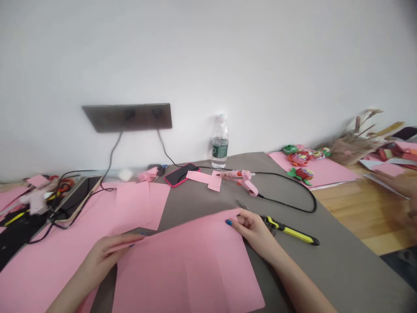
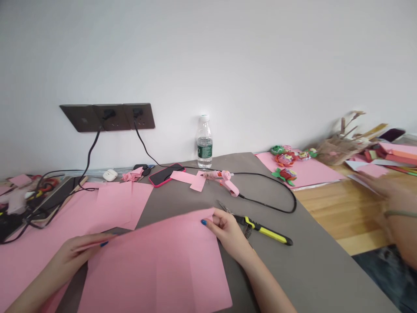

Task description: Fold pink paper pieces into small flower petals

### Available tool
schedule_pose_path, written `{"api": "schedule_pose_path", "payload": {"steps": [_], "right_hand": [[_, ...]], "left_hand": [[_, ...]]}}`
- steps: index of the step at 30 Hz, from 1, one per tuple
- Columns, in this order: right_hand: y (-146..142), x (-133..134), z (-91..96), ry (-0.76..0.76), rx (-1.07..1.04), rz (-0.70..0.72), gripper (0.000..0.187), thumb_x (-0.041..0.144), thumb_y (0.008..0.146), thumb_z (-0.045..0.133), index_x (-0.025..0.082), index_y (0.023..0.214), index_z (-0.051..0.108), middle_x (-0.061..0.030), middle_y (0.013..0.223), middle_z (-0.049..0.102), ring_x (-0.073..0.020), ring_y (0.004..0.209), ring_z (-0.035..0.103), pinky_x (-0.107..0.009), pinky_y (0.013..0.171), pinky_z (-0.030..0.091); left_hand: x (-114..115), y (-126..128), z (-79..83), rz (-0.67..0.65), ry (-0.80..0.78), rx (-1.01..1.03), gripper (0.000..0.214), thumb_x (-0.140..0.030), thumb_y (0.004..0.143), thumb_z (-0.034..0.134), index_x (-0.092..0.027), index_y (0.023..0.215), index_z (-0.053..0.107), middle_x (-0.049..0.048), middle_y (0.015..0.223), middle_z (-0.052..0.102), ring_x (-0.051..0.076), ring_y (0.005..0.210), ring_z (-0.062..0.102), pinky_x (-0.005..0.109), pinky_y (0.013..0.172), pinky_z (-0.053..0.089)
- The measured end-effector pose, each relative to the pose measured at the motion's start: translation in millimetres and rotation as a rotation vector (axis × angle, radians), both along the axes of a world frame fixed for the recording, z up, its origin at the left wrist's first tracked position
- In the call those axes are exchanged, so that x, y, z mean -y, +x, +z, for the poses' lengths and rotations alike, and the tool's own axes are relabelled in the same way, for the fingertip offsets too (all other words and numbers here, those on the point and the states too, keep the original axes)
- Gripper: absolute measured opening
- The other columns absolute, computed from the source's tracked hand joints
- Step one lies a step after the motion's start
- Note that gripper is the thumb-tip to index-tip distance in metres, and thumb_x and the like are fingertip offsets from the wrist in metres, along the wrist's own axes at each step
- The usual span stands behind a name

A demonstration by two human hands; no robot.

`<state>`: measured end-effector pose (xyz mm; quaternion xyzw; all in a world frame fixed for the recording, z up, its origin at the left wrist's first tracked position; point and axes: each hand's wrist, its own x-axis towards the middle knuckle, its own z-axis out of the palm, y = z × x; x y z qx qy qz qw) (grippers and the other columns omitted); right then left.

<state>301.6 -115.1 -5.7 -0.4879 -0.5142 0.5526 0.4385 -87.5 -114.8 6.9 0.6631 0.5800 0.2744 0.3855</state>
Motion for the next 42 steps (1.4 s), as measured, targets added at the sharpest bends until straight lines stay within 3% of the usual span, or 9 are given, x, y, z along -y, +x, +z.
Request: {"api": "schedule_pose_path", "payload": {"steps": [5,11,20,25,32,38,42], "right_hand": [[4.0,0.3,-5.7,0.074,0.019,-0.032,0.023,0.044,0.075,0.075,0.021,0.077,0.075,-0.0048,0.079,0.072,-0.0169,0.066,0.062,-0.025,0.056,0.046],[4.1,2.6,-6.0,0.076,-0.007,-0.035,0.024,0.045,0.078,0.071,0.023,0.07,0.076,-0.0089,0.09,0.077,-0.0226,0.079,0.069,-0.029,0.064,0.05],[4.3,1.2,-3.0,0.071,-0.033,-0.051,0.021,0.037,0.077,0.072,0.021,0.063,0.071,-0.0067,0.085,0.075,-0.0192,0.072,0.065,-0.027,0.062,0.048],[4.5,1.6,-3.1,0.047,0.002,-0.055,0.033,0.046,0.078,0.07,0.019,0.059,0.065,-0.0067,0.081,0.072,-0.0176,0.067,0.06,-0.026,0.057,0.043],[5.3,1.3,-0.5,-0.024,-0.01,-0.009,0.039,0.056,0.077,0.069,0.019,0.068,0.065,-0.0006,0.065,0.059,-0.0118,0.052,0.045,-0.023,0.049,0.033],[5.2,1.6,0.1,-0.039,0.003,-0.001,0.044,0.062,0.077,0.067,0.019,0.07,0.064,-0.0017,0.068,0.06,-0.0124,0.054,0.045,-0.023,0.05,0.032],[3.1,2.3,3.2,-0.058,-0.02,0.001,0.043,0.062,0.078,0.066,0.02,0.085,0.067,-0.0002,0.066,0.058,-0.0128,0.054,0.045,-0.023,0.05,0.033]], "left_hand": [[-1.5,-9.1,-8.9,-0.038,0.052,0.048,0.021,-0.038,0.068,0.075,-0.034,0.088,0.081,0.004,0.1,0.079,0.03,0.095,0.074,0.036,0.087,0.059],[-1.3,-2.5,-1.2,-0.031,0.125,0.115,0.014,-0.034,0.065,0.078,-0.034,0.078,0.082,0.0059,0.093,0.079,0.031,0.086,0.076,0.035,0.079,0.062],[1.6,-2.1,-4.0,0.01,0.089,0.132,0.007,-0.037,0.068,0.075,-0.033,0.07,0.082,0.0058,0.095,0.079,0.03,0.087,0.076,0.035,0.077,0.063],[2.0,-0.5,-0.9,0.0,0.069,0.182,0.007,-0.034,0.069,0.075,-0.032,0.069,0.082,0.006,0.096,0.079,0.03,0.086,0.076,0.033,0.076,0.062],[2.4,-2.6,-1.5,0.017,0.06,0.156,0.007,-0.035,0.069,0.075,-0.032,0.07,0.082,0.0068,0.096,0.079,0.03,0.086,0.075,0.033,0.076,0.062],[3.4,-7.2,-7.1,0.026,0.003,0.192,0.01,-0.039,0.067,0.077,-0.03,0.069,0.082,0.0085,0.096,0.079,0.03,0.087,0.075,0.033,0.075,0.061],[2.7,-8.0,-8.9,0.137,-0.01,0.17,0.024,-0.044,0.06,0.083,-0.025,0.075,0.082,0.0084,0.09,0.08,0.028,0.08,0.073,0.029,0.067,0.059]]}}
